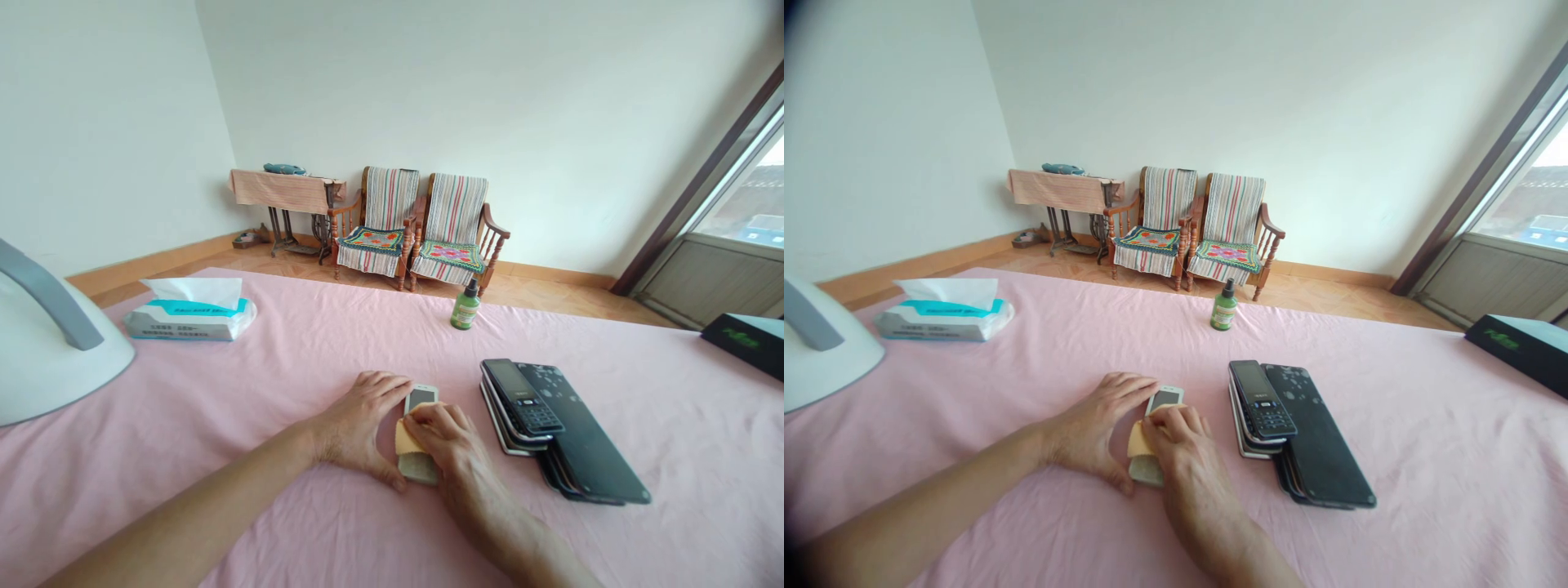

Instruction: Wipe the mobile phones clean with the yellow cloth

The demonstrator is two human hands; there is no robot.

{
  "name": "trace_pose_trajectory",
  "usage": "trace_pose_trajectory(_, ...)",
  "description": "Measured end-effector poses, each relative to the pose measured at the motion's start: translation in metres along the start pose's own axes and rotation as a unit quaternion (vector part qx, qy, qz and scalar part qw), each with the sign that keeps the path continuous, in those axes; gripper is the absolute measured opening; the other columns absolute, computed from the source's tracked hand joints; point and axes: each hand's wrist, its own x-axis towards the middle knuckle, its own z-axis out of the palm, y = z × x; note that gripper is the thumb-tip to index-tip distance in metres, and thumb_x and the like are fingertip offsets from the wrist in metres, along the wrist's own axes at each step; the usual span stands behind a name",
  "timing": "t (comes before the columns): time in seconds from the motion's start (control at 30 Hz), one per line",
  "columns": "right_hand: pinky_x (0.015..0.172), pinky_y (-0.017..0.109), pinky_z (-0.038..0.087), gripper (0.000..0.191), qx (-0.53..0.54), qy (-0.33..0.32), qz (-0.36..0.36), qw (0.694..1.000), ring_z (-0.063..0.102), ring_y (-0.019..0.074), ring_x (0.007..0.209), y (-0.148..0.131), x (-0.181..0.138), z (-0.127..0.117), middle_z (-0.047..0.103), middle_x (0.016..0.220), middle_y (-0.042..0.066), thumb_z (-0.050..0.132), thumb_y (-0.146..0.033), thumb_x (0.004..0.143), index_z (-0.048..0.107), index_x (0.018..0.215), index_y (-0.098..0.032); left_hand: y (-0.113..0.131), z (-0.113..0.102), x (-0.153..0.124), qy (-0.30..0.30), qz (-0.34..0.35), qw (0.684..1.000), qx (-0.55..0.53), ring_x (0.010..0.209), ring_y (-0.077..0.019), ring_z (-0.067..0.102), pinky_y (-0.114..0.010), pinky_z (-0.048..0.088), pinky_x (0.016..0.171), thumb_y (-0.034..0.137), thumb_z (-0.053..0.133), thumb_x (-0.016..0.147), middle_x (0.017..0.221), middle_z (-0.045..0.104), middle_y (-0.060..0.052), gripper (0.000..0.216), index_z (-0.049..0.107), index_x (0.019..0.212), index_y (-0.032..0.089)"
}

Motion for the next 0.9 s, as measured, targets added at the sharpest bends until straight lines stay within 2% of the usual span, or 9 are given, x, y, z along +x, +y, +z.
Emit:
trace_pose_trajectory(0.17, 0.075, 0.032, 0.037, 0.025, -0.034, -0.024, 0.014, 0.999, 0.047, 0.0191, 0.085, -0.0029, -0.0056, 0.0006, 0.059, 0.092, 0.002, 0.052, 0.0, 0.087, 0.063, 0.093, -0.022, -0.001, 0.0012, 0.0004, 0.009, 0.009, 1.0, 0.001, 0.125, -0.0348, 0.041, -0.048, 0.025, 0.107, 0.07, 0.074, 0.048, 0.137, 0.046, -0.015, 0.111, 0.036, 0.137, 0.016)
trace_pose_trajectory(0.33, 0.08, 0.033, 0.037, 0.023, -0.036, -0.024, 0.012, 0.999, 0.046, 0.0207, 0.093, -0.0029, -0.0029, -0.0004, 0.058, 0.106, 0.003, 0.053, -0.003, 0.087, 0.06, 0.098, -0.022, -0.0018, 0.0017, 0.0, 0.011, 0.005, 1.0, 0.005, 0.125, -0.0345, 0.04, -0.047, 0.026, 0.106, 0.07, 0.073, 0.05, 0.137, 0.046, -0.014, 0.107, 0.038, 0.136, 0.018)
trace_pose_trajectory(0.5, 0.075, 0.032, 0.037, 0.024, -0.043, -0.028, 0.015, 0.999, 0.047, 0.0191, 0.086, -0.0019, -0.0015, 0.0004, 0.058, 0.095, 0.002, 0.052, -0.001, 0.087, 0.061, 0.095, -0.022, -0.0015, 0.0014, -0.0005, 0.005, 0.008, 1.0, 0.002, 0.125, -0.035, 0.04, -0.048, 0.026, 0.106, 0.07, 0.074, 0.049, 0.138, 0.046, -0.015, 0.109, 0.037, 0.137, 0.017)
trace_pose_trajectory(0.63, 0.076, 0.032, 0.038, 0.02, -0.027, -0.021, 0.014, 0.999, 0.047, 0.0197, 0.089, -0.0007, -0.001, 0.0008, 0.057, 0.102, 0.002, 0.053, -0.004, 0.087, 0.06, 0.095, -0.022, -0.0017, 0.0016, 0.0, 0.002, 0.002, 1.0, 0.002, 0.125, -0.0351, 0.04, -0.048, 0.026, 0.107, 0.07, 0.074, 0.049, 0.138, 0.045, -0.015, 0.109, 0.038, 0.136, 0.016)
trace_pose_trajectory(0.7, 0.075, 0.032, 0.038, 0.021, -0.028, -0.02, 0.012, 0.999, 0.047, 0.0196, 0.087, -0.001, -0.0016, -0.0009, 0.057, 0.099, 0.002, 0.053, -0.003, 0.087, 0.06, 0.093, -0.021, -0.0017, 0.0014, 0.0004, 0.001, 0.0, 1.0, 0.005, 0.126, -0.0349, 0.039, -0.048, 0.026, 0.107, 0.07, 0.074, 0.049, 0.139, 0.044, -0.015, 0.109, 0.037, 0.136, 0.016)
trace_pose_trajectory(0.8, 0.071, 0.03, 0.038, 0.028, -0.018, -0.019, 0.011, 1.0, 0.047, 0.0184, 0.082, -0.002, -0.005, -0.0041, 0.056, 0.09, 0.002, 0.049, 0.005, 0.082, 0.06, 0.083, -0.02, -0.0012, 0.0005, 0.0006, 0.001, 0.008, 1.0, 0.002, 0.126, -0.0344, 0.04, -0.047, 0.025, 0.107, 0.07, 0.073, 0.05, 0.138, 0.045, -0.014, 0.109, 0.035, 0.138, 0.016)
trace_pose_trajectory(0.9, 0.069, 0.029, 0.039, 0.033, 0.013, 0.001, 0.029, 1.0, 0.048, 0.0182, 0.082, 0.0005, -0.009, -0.0037, 0.055, 0.089, 0.003, 0.048, 0.013, 0.071, 0.058, 0.076, -0.018, -0.0006, -0.0004, 0.0, 0.004, 0.016, 1.0, -0.004, 0.125, -0.0341, 0.04, -0.046, 0.024, 0.108, 0.07, 0.073, 0.051, 0.137, 0.046, -0.014, 0.109, 0.035, 0.138, 0.017)
